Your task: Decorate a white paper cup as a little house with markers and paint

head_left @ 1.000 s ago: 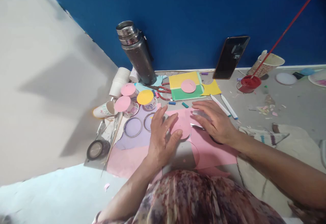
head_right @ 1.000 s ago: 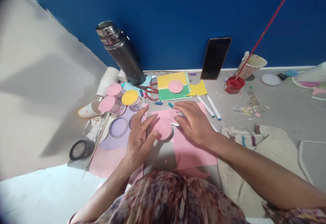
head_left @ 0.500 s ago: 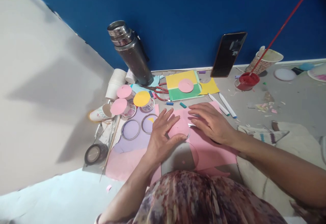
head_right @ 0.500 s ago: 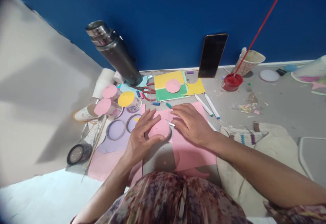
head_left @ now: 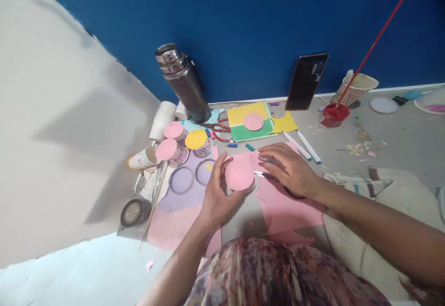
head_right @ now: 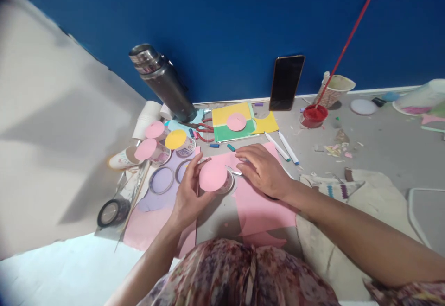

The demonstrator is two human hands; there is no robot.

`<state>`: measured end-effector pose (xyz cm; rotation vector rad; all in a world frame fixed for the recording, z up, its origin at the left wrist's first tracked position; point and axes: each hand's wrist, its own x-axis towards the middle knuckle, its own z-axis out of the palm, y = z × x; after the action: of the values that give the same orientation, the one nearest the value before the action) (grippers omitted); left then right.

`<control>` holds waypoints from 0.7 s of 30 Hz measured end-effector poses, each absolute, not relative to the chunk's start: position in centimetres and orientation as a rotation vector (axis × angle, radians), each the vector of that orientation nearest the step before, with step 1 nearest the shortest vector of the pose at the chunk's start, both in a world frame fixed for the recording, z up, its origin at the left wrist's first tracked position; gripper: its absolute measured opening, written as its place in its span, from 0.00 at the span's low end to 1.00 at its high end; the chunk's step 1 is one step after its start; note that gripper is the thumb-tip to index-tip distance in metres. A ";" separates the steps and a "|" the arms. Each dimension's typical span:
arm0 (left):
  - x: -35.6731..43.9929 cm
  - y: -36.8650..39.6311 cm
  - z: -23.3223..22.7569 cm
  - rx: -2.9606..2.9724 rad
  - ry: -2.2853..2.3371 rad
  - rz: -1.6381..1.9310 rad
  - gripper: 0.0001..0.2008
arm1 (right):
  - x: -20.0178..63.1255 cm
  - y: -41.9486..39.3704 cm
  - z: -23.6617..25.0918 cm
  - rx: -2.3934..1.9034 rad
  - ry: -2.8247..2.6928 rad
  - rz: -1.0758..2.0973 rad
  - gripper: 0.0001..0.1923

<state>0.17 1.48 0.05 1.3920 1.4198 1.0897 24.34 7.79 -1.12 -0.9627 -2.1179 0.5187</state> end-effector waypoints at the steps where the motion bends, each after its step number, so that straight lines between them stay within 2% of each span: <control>1: 0.0 1.7 0.3 1.276 1.379 1.130 0.49 | 24.4 7.8 -1.1 -0.959 -2.115 0.533 0.09; 6: -0.5 2.5 1.3 0.766 1.154 1.232 0.45 | 24.0 7.0 -1.4 -0.963 -2.223 0.580 0.16; 9: 0.4 2.6 1.8 0.592 1.029 1.217 0.44 | 23.7 6.4 -1.7 -1.011 -2.293 0.534 0.14; 11: 1.1 2.6 2.1 0.552 0.970 1.183 0.43 | 23.7 6.2 -1.7 -1.028 -2.284 0.461 0.13; 16: 1.3 2.4 3.0 0.702 0.949 1.010 0.41 | 24.0 6.4 -0.9 -1.088 -2.261 0.363 0.20; 21: 0.1 3.4 3.1 0.624 0.970 1.217 0.28 | 23.9 6.2 -0.1 -1.077 -2.248 0.317 0.20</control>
<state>0.07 3.38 3.05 0.6239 0.9697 1.2171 23.93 6.19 -0.15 -1.0768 -2.2482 0.3170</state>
